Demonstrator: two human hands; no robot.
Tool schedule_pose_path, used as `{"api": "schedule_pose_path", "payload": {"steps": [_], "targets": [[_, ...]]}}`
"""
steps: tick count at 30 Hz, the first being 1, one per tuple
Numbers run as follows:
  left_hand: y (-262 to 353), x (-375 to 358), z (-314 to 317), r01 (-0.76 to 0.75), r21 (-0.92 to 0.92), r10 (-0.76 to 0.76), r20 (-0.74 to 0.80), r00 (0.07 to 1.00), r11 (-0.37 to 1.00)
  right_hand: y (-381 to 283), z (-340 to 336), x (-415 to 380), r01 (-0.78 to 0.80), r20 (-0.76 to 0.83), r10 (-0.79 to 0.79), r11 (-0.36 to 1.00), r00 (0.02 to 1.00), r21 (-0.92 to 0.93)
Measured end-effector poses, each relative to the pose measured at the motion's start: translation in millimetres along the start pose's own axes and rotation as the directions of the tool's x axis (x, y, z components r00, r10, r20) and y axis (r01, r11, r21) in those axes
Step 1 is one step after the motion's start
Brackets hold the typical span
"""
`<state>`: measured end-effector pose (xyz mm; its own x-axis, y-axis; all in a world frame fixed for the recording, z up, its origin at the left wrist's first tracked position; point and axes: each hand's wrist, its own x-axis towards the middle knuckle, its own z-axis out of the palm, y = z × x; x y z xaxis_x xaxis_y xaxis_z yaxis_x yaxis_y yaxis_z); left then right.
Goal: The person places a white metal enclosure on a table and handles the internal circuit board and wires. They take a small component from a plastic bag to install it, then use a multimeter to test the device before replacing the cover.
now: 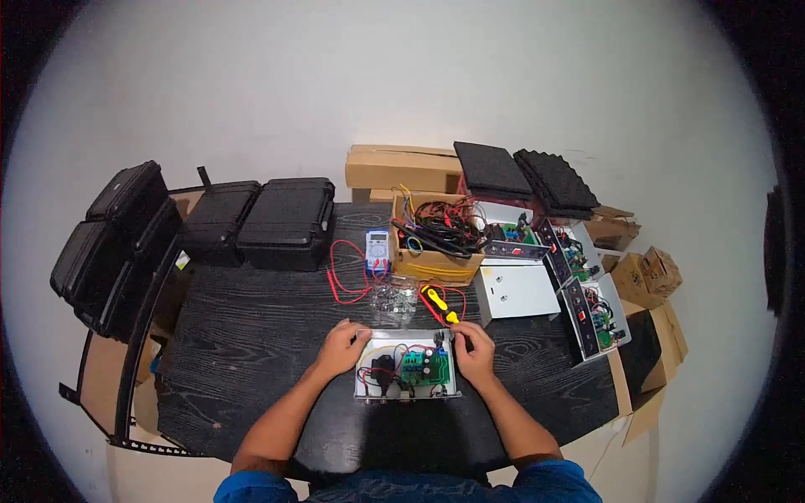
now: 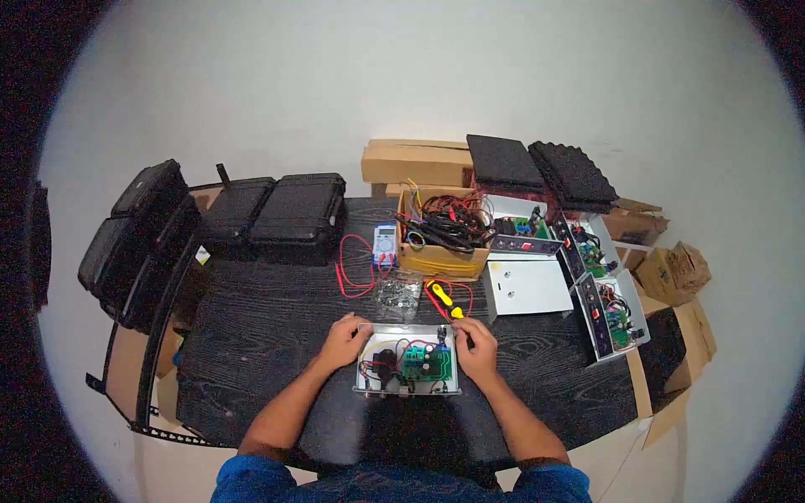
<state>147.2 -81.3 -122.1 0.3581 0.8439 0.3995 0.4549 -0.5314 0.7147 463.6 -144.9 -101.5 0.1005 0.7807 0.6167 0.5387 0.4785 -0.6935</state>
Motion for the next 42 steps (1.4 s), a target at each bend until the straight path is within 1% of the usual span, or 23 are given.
{"api": "schedule_pose_path", "payload": {"steps": [1, 2, 4, 9, 10, 13, 16, 19, 22, 25, 34, 38, 41, 42], "targets": [[0, 1, 0, -0.063, -0.003, 0.062, -0.033, 0.998, 0.998, 2, 0, -1, 0.007, 0.006, -0.007, 1.000, 1.000, -0.016], [1, 1, 0, -0.038, 0.001, 0.038, -0.038, 0.999, 0.999, 3, 0, -2, 0.014, 0.012, -0.014, 0.999, 1.000, -0.030], [2, 0, -1, 0.013, 0.012, -0.012, -0.050, 0.999, 1.000, 0, 0, -2, 0.011, 0.026, -0.011, 1.000, 1.000, -0.001], [3, -1, -4, 0.085, -0.010, -0.086, -0.108, 0.990, 0.996, 4, 3, -4, 0.008, 0.067, -0.010, 1.000, 0.998, 0.030], [2, -2, -4, 0.096, -0.012, -0.096, -0.116, 0.989, 0.995, 4, 3, -4, 0.020, 0.067, -0.022, 0.999, 0.998, 0.030], [5, -2, -4, 0.064, -0.053, -0.071, -0.160, 0.985, 0.997, 1, 2, -2, 0.040, 0.076, -0.041, 0.999, 0.996, 0.021], [11, -4, -6, 0.067, -0.057, -0.074, -0.148, 0.986, 0.996, 0, 1, -1, 0.027, 0.091, -0.029, 0.999, 0.995, 0.024], [3, -5, -1, -0.020, -0.056, 0.010, -0.168, 0.986, 0.998, -4, 1, 0, 0.027, 0.096, -0.027, 1.000, 0.995, 0.008], [7, -5, -4, 0.037, -0.052, -0.043, -0.125, 0.991, 0.998, -3, 2, 0, 0.029, 0.097, -0.028, 1.000, 0.995, -0.011], [20, -4, -11, 0.124, -0.074, -0.129, -0.062, 0.990, 0.989, -2, 2, 0, 0.038, 0.095, -0.037, 0.999, 0.995, -0.013], [9, -4, -6, 0.022, -0.030, -0.026, -0.115, 0.993, 0.999, 0, 4, -1, 0.046, 0.090, -0.044, 0.999, 0.995, -0.020], [7, -5, -4, 0.007, -0.030, -0.011, -0.128, 0.992, 1.000, -1, 4, -1, 0.034, 0.103, -0.029, 0.998, 0.994, -0.049], [4, -6, -3, 0.011, -0.033, -0.015, -0.119, 0.993, 0.999, -4, 4, 2, 0.076, 0.090, -0.070, 0.995, 0.993, -0.063], [3, -6, -2, 0.008, -0.032, -0.011, -0.120, 0.993, 0.999, -6, 2, 6, 0.073, 0.108, -0.066, 0.996, 0.992, -0.057]]}}
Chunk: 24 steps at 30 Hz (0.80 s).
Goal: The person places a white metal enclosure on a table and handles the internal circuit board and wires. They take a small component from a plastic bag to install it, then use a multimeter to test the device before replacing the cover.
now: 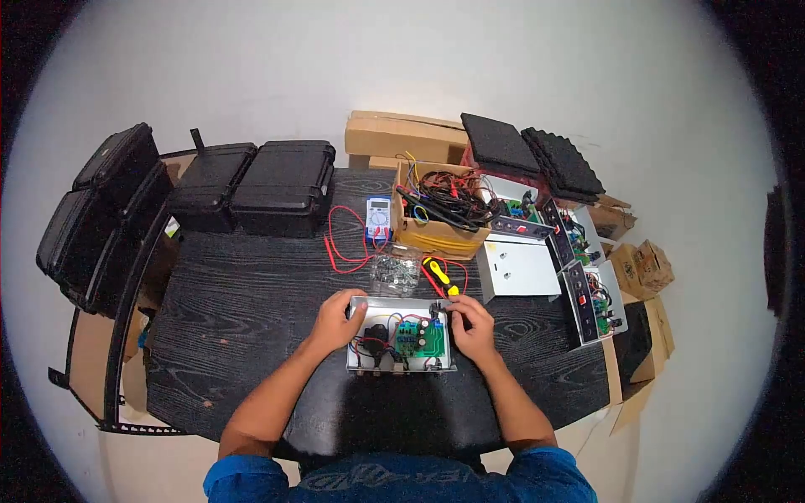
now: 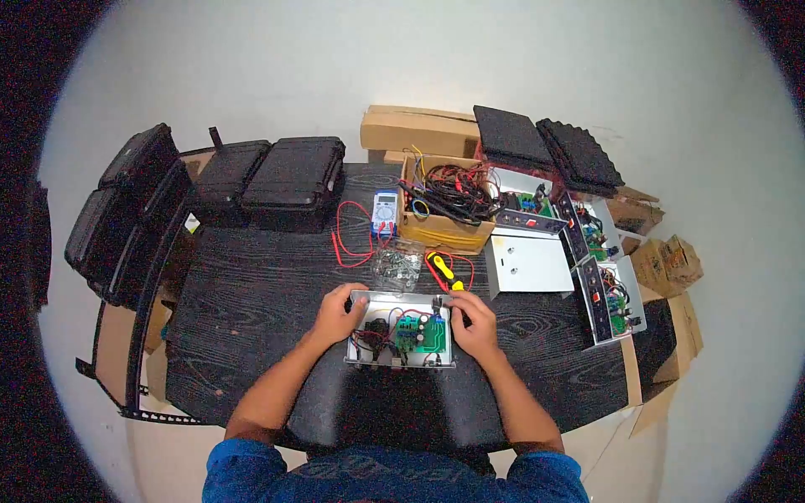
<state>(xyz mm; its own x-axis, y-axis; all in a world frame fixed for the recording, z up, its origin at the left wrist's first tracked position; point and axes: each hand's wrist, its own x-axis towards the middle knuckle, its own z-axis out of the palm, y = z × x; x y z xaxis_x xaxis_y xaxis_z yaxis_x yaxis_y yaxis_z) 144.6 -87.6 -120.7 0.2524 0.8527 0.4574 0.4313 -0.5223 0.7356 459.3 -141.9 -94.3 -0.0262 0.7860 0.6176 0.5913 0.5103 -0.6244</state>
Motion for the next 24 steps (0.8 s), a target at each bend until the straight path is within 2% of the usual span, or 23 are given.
{"api": "schedule_pose_path", "payload": {"steps": [3, 7, 11, 18, 22, 24], "targets": [[2, 0, -2, 0.014, 0.009, -0.014, 0.007, 1.000, 1.000, -9, -15, 19, 0.018, 0.068, -0.016, 1.000, 0.998, -0.025], [2, 0, -2, 0.027, 0.003, -0.027, 0.011, 1.000, 1.000, -17, -28, 43, -0.029, 0.207, 0.045, 0.997, 0.977, -0.077], [4, 0, -2, 0.031, -0.030, -0.030, 0.008, 1.000, 0.999, -21, -34, 71, 0.062, 0.223, -0.037, 0.993, 0.974, -0.105], [2, 1, -2, 0.025, -0.002, -0.025, 0.016, 1.000, 1.000, -26, -33, 141, 0.091, 0.135, -0.064, 0.975, 0.989, -0.202], [3, 1, -3, 0.015, 0.007, -0.015, 0.014, 1.000, 1.000, -40, -29, 169, -0.002, 0.282, 0.060, 0.979, 0.958, -0.202], [1, 1, -2, 0.038, 0.003, -0.038, 0.028, 0.999, 0.999, -40, -18, 171, 0.064, 0.372, 0.016, 0.977, 0.928, -0.202]]}}
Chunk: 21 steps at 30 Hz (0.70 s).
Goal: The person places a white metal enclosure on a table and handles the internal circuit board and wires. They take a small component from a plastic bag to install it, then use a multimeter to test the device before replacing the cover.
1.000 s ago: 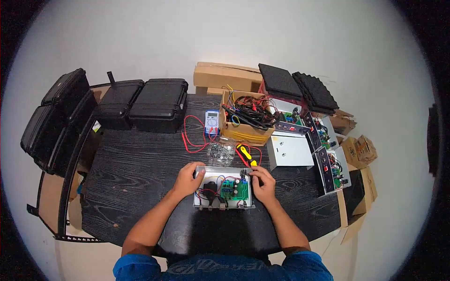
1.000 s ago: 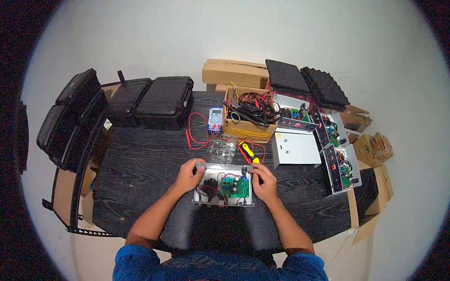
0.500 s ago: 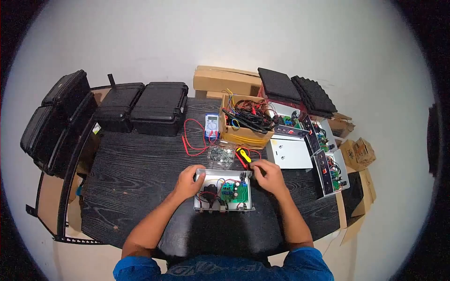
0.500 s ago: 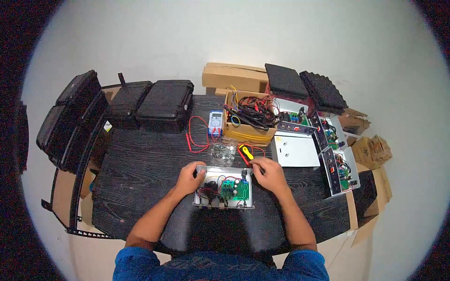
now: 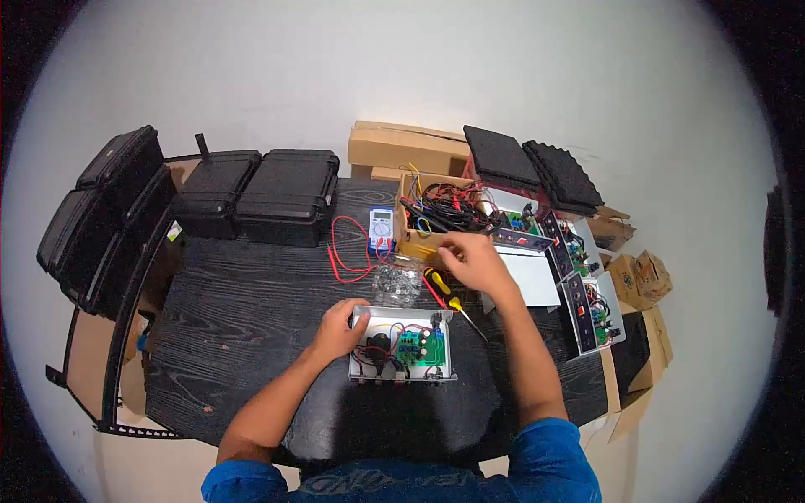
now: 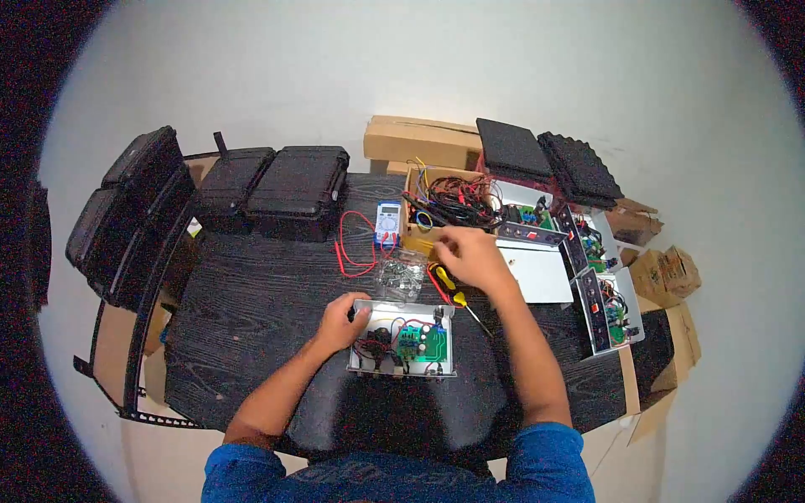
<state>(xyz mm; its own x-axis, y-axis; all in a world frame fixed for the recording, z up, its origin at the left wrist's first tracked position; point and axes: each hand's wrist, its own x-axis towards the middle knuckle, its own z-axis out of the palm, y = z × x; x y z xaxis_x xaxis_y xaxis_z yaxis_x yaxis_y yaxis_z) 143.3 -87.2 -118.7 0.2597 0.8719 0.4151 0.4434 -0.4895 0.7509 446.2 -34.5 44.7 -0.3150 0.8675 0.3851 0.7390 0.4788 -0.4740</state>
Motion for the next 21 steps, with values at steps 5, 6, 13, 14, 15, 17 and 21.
{"api": "schedule_pose_path", "payload": {"steps": [5, 6, 13, 14, 15, 17, 21], "targets": [[-1, 0, 3, -0.020, 0.010, 0.020, -0.012, 1.000, 1.000, -9, 40, 1, 0.048, 0.231, -0.016, 0.990, 0.973, -0.133], [0, 0, 3, -0.022, 0.008, 0.023, -0.014, 1.000, 1.000, -11, 49, 1, 0.055, 0.270, -0.001, 0.979, 0.963, -0.194], [6, 1, -1, 0.004, 0.039, -0.004, 0.008, 1.000, 0.999, 14, 128, 22, 0.278, 0.306, -0.109, 0.757, 0.946, -0.591], [5, 1, 0, -0.010, 0.040, 0.010, 0.001, 1.000, 0.999, 17, 137, 25, 0.292, 0.308, -0.120, 0.739, 0.944, -0.607], [4, 1, 1, -0.024, 0.041, 0.024, -0.005, 1.000, 0.999, 12, 139, 29, 0.246, 0.349, -0.024, 0.755, 0.937, -0.607], [2, 1, 1, -0.034, 0.038, 0.035, -0.007, 0.999, 0.999, 21, 146, 31, 0.316, 0.351, -0.117, 0.743, 0.929, -0.590], [6, 1, -1, -0.020, 0.021, 0.020, -0.002, 1.000, 1.000, 34, 148, 33, 0.376, 0.356, -0.203, 0.758, 0.912, -0.532]]}}
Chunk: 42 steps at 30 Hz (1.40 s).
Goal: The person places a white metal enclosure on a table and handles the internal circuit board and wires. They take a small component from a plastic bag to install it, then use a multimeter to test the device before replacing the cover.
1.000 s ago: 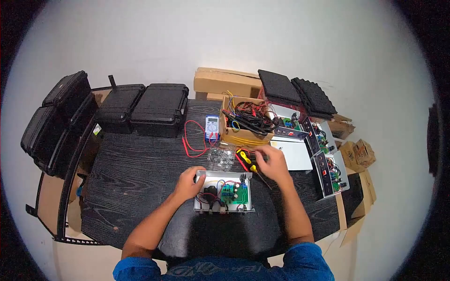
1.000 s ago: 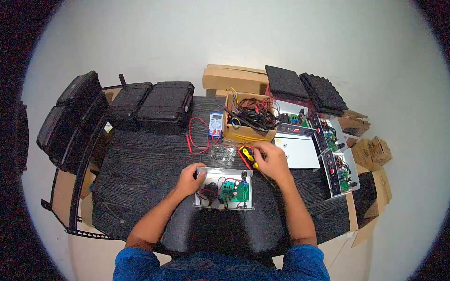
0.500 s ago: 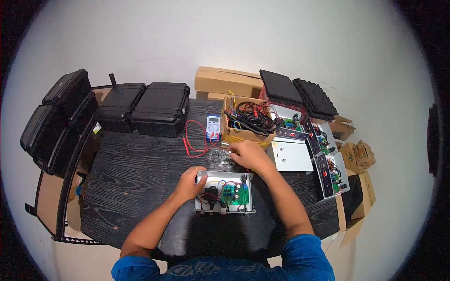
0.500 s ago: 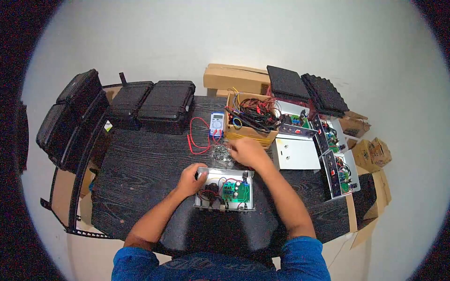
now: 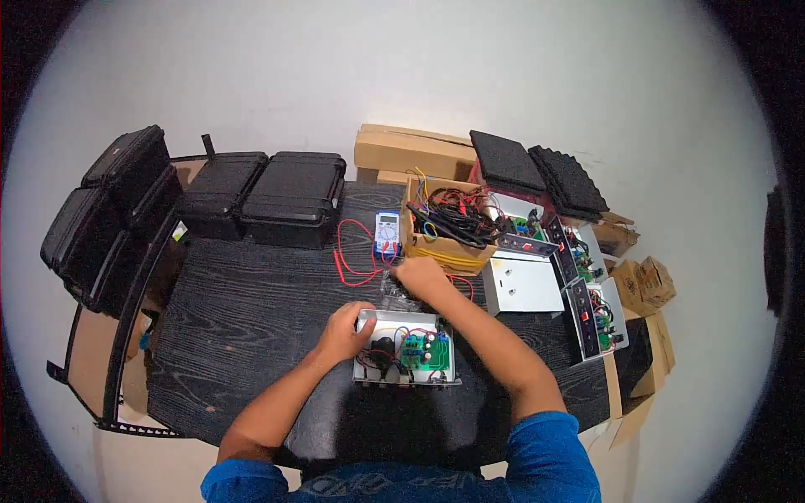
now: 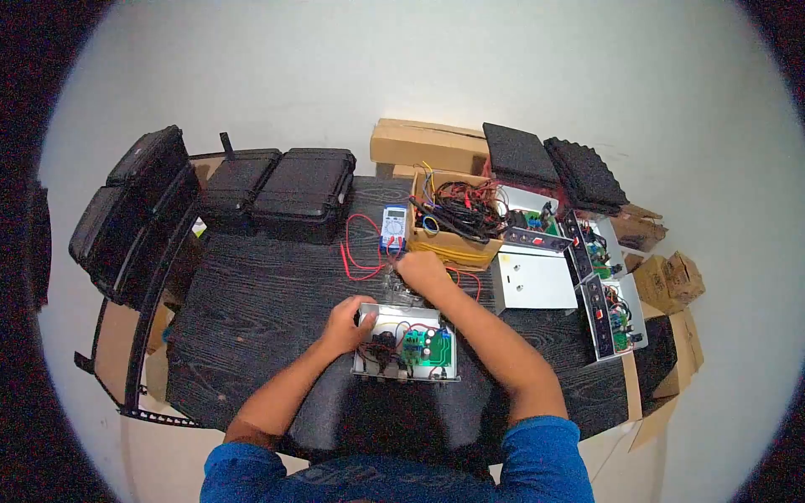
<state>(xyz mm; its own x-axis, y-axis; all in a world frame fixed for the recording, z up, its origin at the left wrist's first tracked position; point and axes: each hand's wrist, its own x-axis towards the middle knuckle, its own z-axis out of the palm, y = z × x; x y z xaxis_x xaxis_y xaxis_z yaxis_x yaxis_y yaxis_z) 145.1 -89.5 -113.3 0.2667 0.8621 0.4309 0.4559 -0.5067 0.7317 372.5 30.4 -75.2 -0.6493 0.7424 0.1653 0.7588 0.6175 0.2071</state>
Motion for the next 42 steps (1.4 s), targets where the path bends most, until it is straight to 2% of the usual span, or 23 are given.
{"api": "schedule_pose_path", "payload": {"steps": [3, 6, 9, 12, 15, 18, 21, 25, 28, 31, 34, 37, 40, 42], "targets": [[1, 0, 1, 0.002, -0.016, -0.002, -0.002, 1.000, 1.000, 2, -2, 0, 0.003, 0.056, -0.003, 1.000, 0.998, -0.006], [2, 1, 0, 0.013, -0.007, -0.012, 0.008, 1.000, 1.000, 3, 5, 1, 0.015, 0.016, -0.015, 1.000, 1.000, -0.001], [0, 0, 1, 0.021, 0.004, -0.021, 0.020, 1.000, 1.000, 3, 0, 0, -0.001, 0.105, -0.004, 0.999, 0.994, 0.044], [0, 0, 0, -0.008, 0.019, 0.008, 0.008, 1.000, 1.000, -2, -41, -11, -0.073, 0.043, 0.065, 0.974, 0.997, 0.215], [6, 3, 1, -0.082, 0.015, 0.083, -0.078, 0.993, 0.996, -6, -61, -17, -0.111, 0.038, 0.107, 0.836, 0.993, 0.537], [11, 4, -1, -0.134, 0.016, 0.135, -0.153, 0.979, 0.991, -22, -73, -25, 0.113, -0.095, -0.065, 0.701, 0.993, 0.704], [2, 1, -1, -0.146, 0.005, 0.145, -0.145, 0.979, 0.989, -46, -96, -29, 0.136, -0.073, -0.122, 0.669, 0.990, 0.731], [-7, 1, 2, -0.176, -0.026, 0.170, -0.154, 0.973, 0.984, -55, -97, -28, 0.074, -0.002, -0.106, 0.677, 0.994, 0.732], [-3, 4, -1, -0.213, -0.008, 0.207, -0.205, 0.957, 0.977, -48, -108, -28, 0.040, 0.014, -0.087, 0.593, 0.996, 0.804], [-1, 5, -2, -0.186, -0.038, 0.171, -0.244, 0.955, 0.982, -13, -69, -25, 0.059, -0.223, 0.084, 0.822, 0.971, 0.566], [6, 5, -3, -0.174, -0.032, 0.160, -0.259, 0.952, 0.984, 11, -57, -27, -0.139, 0.003, 0.144, 0.949, 0.990, 0.284], [1, 6, 0, -0.241, 0.020, 0.238, -0.258, 0.936, 0.970, 17, -17, -19, -0.108, 0.062, 0.101, 0.987, 0.993, 0.119], [8, 7, -3, -0.254, 0.038, 0.256, -0.242, 0.936, 0.966, 5, -21, -19, -0.099, 0.099, 0.093, 0.994, 0.991, 0.053], [8, 7, -2, -0.264, 0.046, 0.267, -0.250, 0.931, 0.963, 3, -28, -18, -0.071, 0.080, 0.064, 0.994, 0.995, 0.083]]}}
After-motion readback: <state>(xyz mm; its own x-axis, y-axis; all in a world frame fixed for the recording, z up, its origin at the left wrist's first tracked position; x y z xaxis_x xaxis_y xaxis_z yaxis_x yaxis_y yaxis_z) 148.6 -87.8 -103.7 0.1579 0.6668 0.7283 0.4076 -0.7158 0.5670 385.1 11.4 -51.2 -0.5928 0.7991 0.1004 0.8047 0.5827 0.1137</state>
